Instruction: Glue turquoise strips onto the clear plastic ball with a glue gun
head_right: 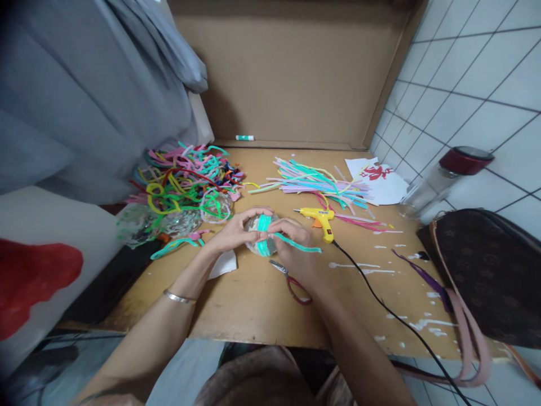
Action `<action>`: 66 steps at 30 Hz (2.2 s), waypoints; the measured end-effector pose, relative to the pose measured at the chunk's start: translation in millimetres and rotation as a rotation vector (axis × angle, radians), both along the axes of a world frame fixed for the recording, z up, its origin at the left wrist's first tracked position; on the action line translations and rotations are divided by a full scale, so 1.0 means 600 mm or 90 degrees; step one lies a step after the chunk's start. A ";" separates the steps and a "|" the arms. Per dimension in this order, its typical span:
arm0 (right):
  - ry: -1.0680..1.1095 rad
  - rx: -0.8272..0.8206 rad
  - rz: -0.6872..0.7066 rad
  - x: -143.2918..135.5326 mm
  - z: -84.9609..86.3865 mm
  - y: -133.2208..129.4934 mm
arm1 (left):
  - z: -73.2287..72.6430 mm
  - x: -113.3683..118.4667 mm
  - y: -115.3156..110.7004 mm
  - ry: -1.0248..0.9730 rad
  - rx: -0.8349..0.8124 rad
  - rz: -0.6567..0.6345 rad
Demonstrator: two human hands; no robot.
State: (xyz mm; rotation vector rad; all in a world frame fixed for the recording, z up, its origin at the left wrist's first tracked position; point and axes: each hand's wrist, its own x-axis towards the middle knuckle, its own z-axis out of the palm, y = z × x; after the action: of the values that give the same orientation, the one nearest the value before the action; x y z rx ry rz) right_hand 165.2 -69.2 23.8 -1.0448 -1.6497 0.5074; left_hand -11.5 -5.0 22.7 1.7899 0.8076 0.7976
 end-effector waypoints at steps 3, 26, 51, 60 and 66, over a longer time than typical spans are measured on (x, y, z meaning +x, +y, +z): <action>0.002 0.005 -0.002 0.000 0.000 0.000 | -0.001 0.002 0.000 -0.001 0.032 -0.001; -0.001 -0.004 -0.007 0.004 -0.010 0.003 | -0.008 -0.003 0.002 -0.051 0.076 -0.017; -0.008 -0.004 -0.006 0.004 -0.008 0.003 | -0.010 -0.004 0.005 -0.076 0.102 -0.066; -0.017 -0.008 -0.008 0.004 -0.007 0.002 | -0.012 -0.005 0.007 -0.049 0.113 -0.068; -0.025 0.002 -0.009 0.005 -0.011 0.002 | -0.010 -0.002 0.006 -0.033 0.131 -0.073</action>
State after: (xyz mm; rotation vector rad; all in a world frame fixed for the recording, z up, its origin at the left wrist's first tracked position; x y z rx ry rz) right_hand 168.1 -68.0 17.4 -1.0692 -1.6766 0.4773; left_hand -12.8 -1.7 16.5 1.9693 0.6003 0.8724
